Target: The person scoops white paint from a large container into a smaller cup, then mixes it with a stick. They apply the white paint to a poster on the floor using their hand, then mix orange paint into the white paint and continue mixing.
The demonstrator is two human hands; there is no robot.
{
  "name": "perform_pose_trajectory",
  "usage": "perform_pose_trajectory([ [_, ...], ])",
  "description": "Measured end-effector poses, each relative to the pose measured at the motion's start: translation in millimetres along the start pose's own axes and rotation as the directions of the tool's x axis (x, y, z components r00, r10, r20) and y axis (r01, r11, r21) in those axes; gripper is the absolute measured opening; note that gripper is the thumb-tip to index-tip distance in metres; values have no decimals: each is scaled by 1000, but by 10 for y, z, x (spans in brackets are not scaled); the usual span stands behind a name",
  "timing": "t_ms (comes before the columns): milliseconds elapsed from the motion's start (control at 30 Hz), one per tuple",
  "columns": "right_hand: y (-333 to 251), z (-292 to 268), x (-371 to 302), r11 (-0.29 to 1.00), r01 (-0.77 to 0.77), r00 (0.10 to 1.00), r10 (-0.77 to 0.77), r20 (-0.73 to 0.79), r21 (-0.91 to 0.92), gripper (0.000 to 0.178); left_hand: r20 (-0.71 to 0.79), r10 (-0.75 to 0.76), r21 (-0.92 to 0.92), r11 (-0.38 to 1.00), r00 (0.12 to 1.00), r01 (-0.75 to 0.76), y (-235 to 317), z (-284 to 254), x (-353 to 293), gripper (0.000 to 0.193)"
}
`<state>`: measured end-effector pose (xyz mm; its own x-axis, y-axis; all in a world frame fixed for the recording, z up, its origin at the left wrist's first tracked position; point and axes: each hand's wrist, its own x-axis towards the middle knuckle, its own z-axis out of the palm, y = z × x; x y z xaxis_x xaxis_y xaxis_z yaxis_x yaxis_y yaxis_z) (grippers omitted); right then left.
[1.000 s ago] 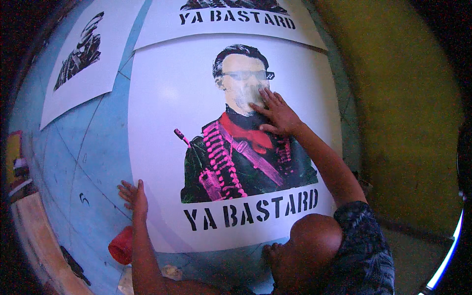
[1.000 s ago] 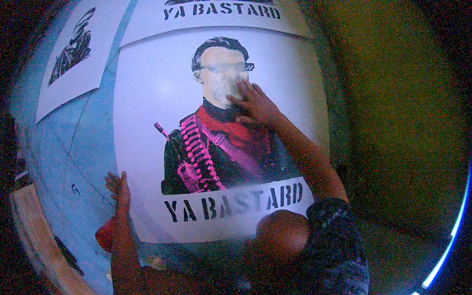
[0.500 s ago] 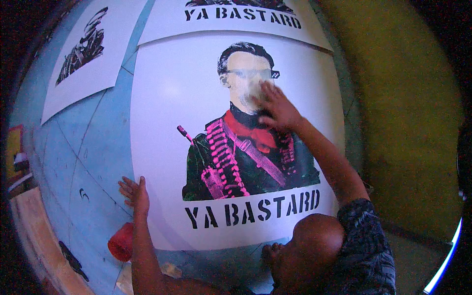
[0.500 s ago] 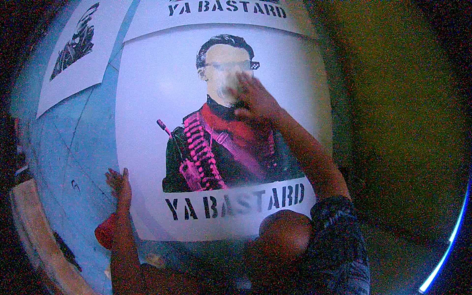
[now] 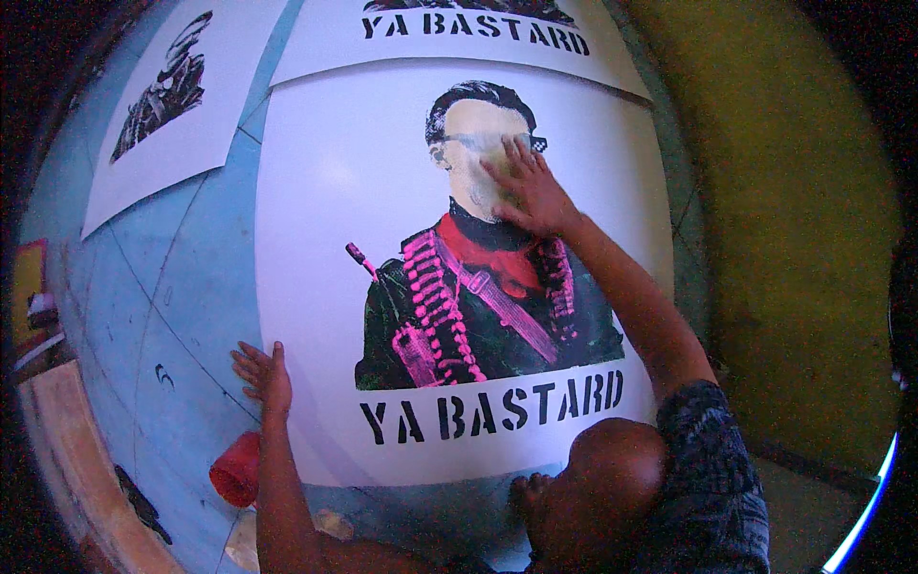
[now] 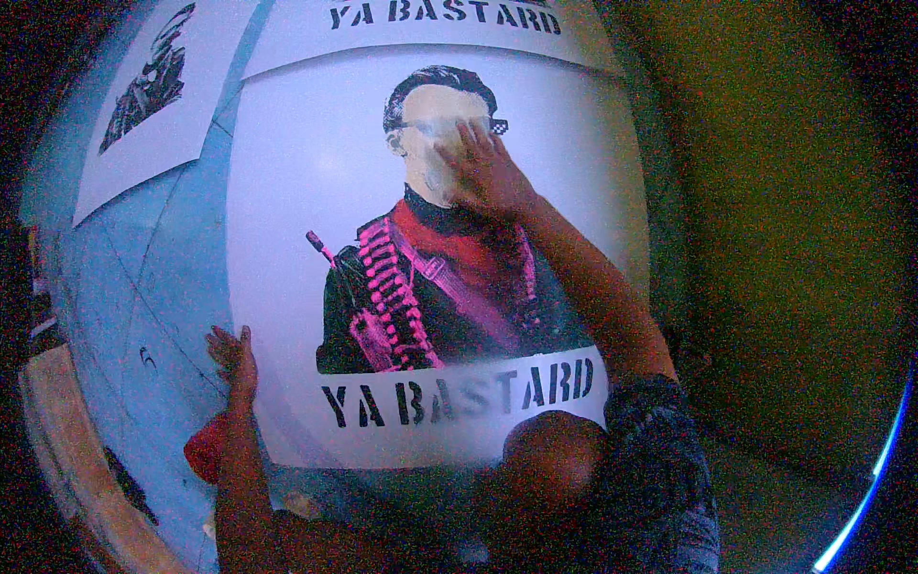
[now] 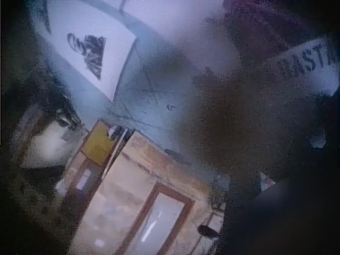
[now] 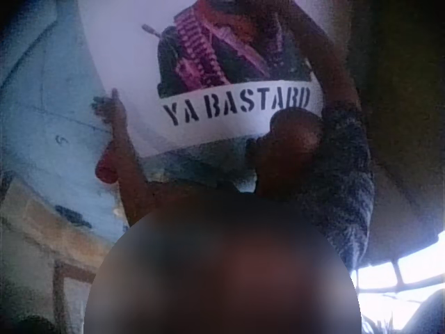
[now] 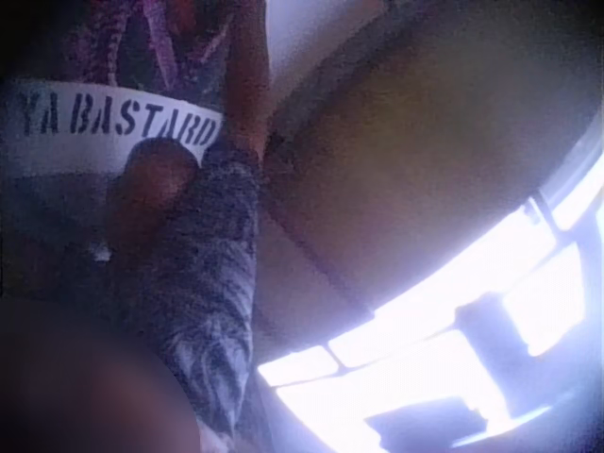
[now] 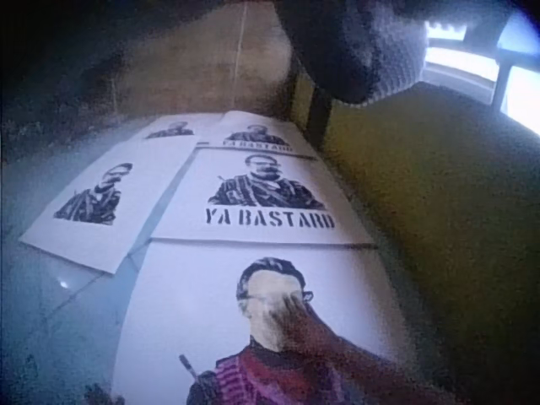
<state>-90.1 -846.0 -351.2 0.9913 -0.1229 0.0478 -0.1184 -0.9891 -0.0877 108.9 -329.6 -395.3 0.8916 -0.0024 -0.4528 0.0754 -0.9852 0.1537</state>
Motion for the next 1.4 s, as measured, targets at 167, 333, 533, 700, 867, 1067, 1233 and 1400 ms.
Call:
perform_pose_trajectory([
  [167,102,156,245,995,-89,996,88,-35,-44,75,10,15,-3,1000,1000,-15,-24,-12,41,92],
  [333,-315,-103,43,997,83,984,-83,160,3,75,-2,-26,-16,1000,1000,26,-72,12,13,92],
  [533,137,243,324,989,-149,980,147,-136,-9,75,3,2,5,1000,1000,-2,63,-45,-23,90],
  [700,-198,177,266,994,-105,993,107,-49,35,76,11,-48,82,995,999,47,16,1,56,90],
  [867,-204,43,251,993,-53,998,55,16,-110,74,-11,-40,23,999,999,40,-47,19,19,90],
  [1067,148,150,560,990,-139,988,138,-66,-16,75,-12,-13,15,1000,1000,13,-68,76,92,91],
  [1233,-176,-10,259,995,94,994,-93,59,-22,76,14,-48,26,999,999,47,-35,-8,5,90],
  [1400,237,149,208,988,-128,975,141,-173,84,68,-13,-18,68,997,1000,19,-159,130,144,89],
])
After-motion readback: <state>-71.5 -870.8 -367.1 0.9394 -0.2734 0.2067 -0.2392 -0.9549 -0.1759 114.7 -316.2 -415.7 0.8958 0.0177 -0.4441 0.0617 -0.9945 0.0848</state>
